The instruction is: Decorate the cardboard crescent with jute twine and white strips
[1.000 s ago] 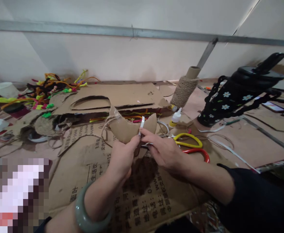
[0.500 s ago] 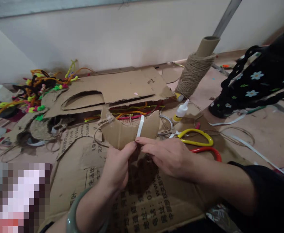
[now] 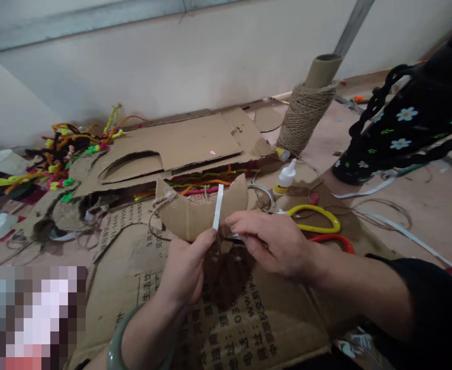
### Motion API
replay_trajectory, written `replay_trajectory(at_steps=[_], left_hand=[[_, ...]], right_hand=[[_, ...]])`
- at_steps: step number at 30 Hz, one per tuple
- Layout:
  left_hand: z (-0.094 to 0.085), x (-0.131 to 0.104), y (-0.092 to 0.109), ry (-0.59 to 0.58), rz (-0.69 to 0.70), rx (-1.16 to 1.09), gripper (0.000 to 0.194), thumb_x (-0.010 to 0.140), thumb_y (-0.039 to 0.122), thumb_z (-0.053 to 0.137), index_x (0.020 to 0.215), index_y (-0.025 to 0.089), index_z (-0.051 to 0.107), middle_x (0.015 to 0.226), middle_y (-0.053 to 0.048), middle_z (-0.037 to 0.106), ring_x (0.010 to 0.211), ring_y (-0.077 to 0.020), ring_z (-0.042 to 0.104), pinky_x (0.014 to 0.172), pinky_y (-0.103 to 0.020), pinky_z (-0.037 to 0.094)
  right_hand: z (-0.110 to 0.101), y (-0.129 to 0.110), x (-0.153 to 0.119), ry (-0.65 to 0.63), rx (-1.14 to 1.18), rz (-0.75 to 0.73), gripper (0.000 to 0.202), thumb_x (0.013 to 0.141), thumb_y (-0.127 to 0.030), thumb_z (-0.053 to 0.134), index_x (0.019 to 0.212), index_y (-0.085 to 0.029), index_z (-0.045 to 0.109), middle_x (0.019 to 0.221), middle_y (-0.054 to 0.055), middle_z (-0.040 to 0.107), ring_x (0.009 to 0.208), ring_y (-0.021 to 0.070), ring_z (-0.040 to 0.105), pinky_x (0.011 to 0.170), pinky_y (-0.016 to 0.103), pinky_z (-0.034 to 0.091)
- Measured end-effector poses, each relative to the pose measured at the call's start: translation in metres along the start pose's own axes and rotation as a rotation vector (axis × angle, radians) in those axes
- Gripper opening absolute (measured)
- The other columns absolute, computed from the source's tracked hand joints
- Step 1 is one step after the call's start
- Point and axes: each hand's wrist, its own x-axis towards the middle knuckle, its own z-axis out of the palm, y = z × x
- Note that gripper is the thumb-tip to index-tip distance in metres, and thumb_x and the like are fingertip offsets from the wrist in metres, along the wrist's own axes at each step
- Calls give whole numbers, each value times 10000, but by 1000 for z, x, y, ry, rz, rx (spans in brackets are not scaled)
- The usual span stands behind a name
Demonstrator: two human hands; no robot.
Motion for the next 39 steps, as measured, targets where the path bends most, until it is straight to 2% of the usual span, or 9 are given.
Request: replay_trajectory(at_steps=[3,6,12,18,24,29,34,37,39], left_hand=[[0,1,-2,-10,41,-25,284,697,154,644,979,172,672,893,-30,723,1002,-211,624,932,-332,446],[-2,2,-2,-15,35,-46,302,706,169,651,1007,144,659,903,-46,723,1046,-230,606,959,-359,430],[-4,-3,1,-37,31,-52,352,714,189,680,1058,258,653,939,1,726,1036,-214,612,940,-303,451],[0,-4,1,-88,-31,-15,316,718,213,688,1033,213,674,967,-16,722,1066,-232,599,973,-319,439],[-2,-4,-4,-44,-63,-56,474,680,239,726,1139,183,623,964,-41,725,1048,-236,614,965,-345,451],[-5,-3,-8,-12,-15,-37,425,679,215,723,1097,211,645,909,-17,730,998,-216,631,933,-343,474],[-4,-2,-11,9,83,-24,372,712,192,699,1082,204,655,975,-22,720,985,-192,632,929,-318,471],[0,-2,-12,18,130,-9,320,720,189,690,1039,204,676,995,-13,717,985,-182,632,931,-298,468],[3,-3,-12,40,158,27,282,722,189,683,1004,197,689,1000,-10,717,998,-178,626,943,-285,459]], right_hand=[[-4,1,4,127,-10,85,145,814,-86,452,881,-188,530,793,20,608,780,119,579,688,253,497],[-8,1,6,155,3,268,67,825,-133,481,825,-190,516,714,-10,541,633,99,501,593,234,441],[-1,9,7,192,318,661,125,818,-245,519,914,-184,465,770,-19,517,583,71,471,506,194,409],[2,12,14,169,745,840,191,772,-220,559,862,-206,391,664,-79,472,447,49,477,415,177,413],[-4,12,19,230,829,908,188,758,-175,547,855,-202,388,588,-101,481,385,42,467,363,148,348],[-4,19,16,248,726,823,181,749,-237,568,842,-199,417,644,-74,479,454,54,466,396,173,365],[-9,13,10,315,166,464,58,798,-179,553,832,-173,506,742,-21,503,625,74,474,559,206,410],[-9,8,7,170,-29,181,32,819,-143,530,801,-153,554,760,11,556,712,102,514,642,230,431],[-6,5,5,53,-73,104,81,844,-166,511,819,-141,585,783,35,596,753,121,553,674,243,452]])
